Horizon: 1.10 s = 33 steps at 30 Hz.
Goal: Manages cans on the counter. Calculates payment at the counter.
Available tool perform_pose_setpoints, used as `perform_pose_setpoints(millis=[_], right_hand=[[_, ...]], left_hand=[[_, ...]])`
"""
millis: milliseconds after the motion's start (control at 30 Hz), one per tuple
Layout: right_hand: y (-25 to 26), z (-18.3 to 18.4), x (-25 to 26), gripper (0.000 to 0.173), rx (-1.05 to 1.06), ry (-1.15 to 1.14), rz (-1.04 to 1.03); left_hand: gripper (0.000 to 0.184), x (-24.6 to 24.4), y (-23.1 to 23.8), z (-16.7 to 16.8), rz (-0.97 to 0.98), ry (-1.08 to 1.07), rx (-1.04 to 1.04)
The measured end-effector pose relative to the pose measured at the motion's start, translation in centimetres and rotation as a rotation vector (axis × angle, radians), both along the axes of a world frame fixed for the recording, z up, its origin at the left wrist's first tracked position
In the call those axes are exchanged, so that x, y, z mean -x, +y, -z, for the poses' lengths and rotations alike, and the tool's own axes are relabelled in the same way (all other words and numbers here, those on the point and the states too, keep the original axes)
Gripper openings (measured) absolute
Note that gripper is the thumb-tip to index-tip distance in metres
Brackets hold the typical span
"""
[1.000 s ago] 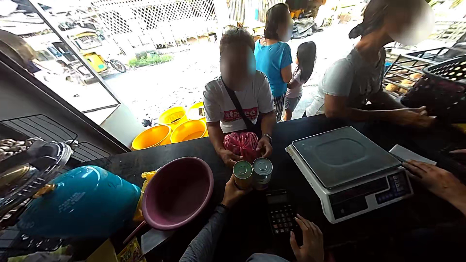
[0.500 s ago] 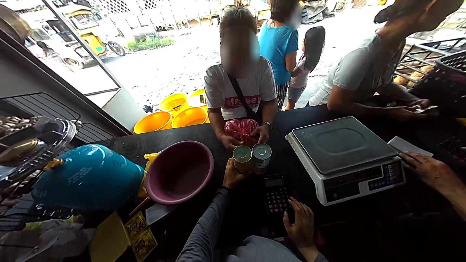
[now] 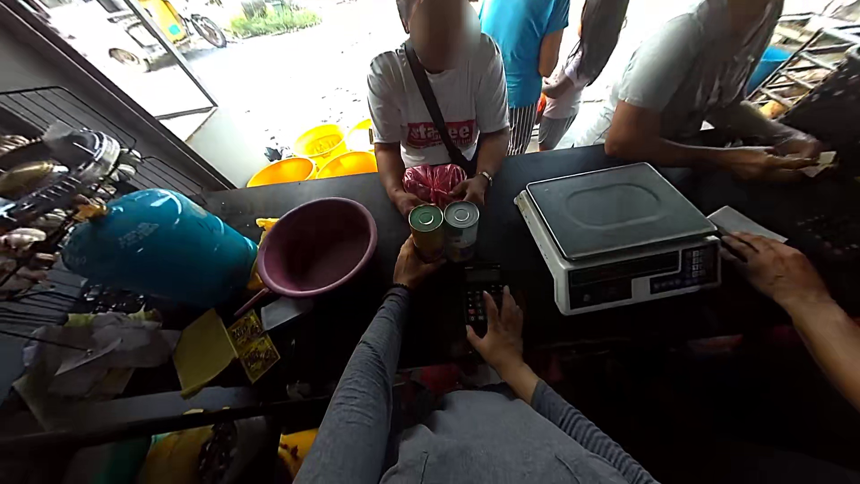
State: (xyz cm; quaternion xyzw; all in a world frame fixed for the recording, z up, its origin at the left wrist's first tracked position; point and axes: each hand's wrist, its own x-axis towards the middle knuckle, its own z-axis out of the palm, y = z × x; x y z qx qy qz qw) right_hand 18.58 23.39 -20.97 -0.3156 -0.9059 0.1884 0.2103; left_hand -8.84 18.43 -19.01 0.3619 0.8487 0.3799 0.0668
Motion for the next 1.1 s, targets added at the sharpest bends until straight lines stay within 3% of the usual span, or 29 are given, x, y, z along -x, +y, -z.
perform_pose_setpoints(millis=[167, 367, 533, 733, 1100], right_hand=[[3.1, 0.2, -2.4, 0.074, 0.024, 0.097, -0.039], [3.0, 1.6, -2.2, 0.064, -0.116, 0.141, -0.008], [2.6, 2.1, -2.2, 0.044, -0.266, 0.140, -0.202], [1.0, 1.1, -1.0, 0.050, -0.175, -0.014, -0.282], [0.9, 1.3, -0.7, 0.044, -0.354, 0.131, -0.208]], left_hand=[[0.089, -0.1, 0.3, 0.6, -0.040, 0.133, 0.026], [0.097, 0.2, 0.5, 1.0, -0.072, 0.194, 0.045], [0.095, 0.2, 0.8, 0.8, -0.081, 0.216, 0.051], [0.091, 0.2, 0.7, 1.1, -0.088, 0.208, 0.049], [0.092, 1.1, 0.7, 1.4, -0.075, 0.249, -0.021]])
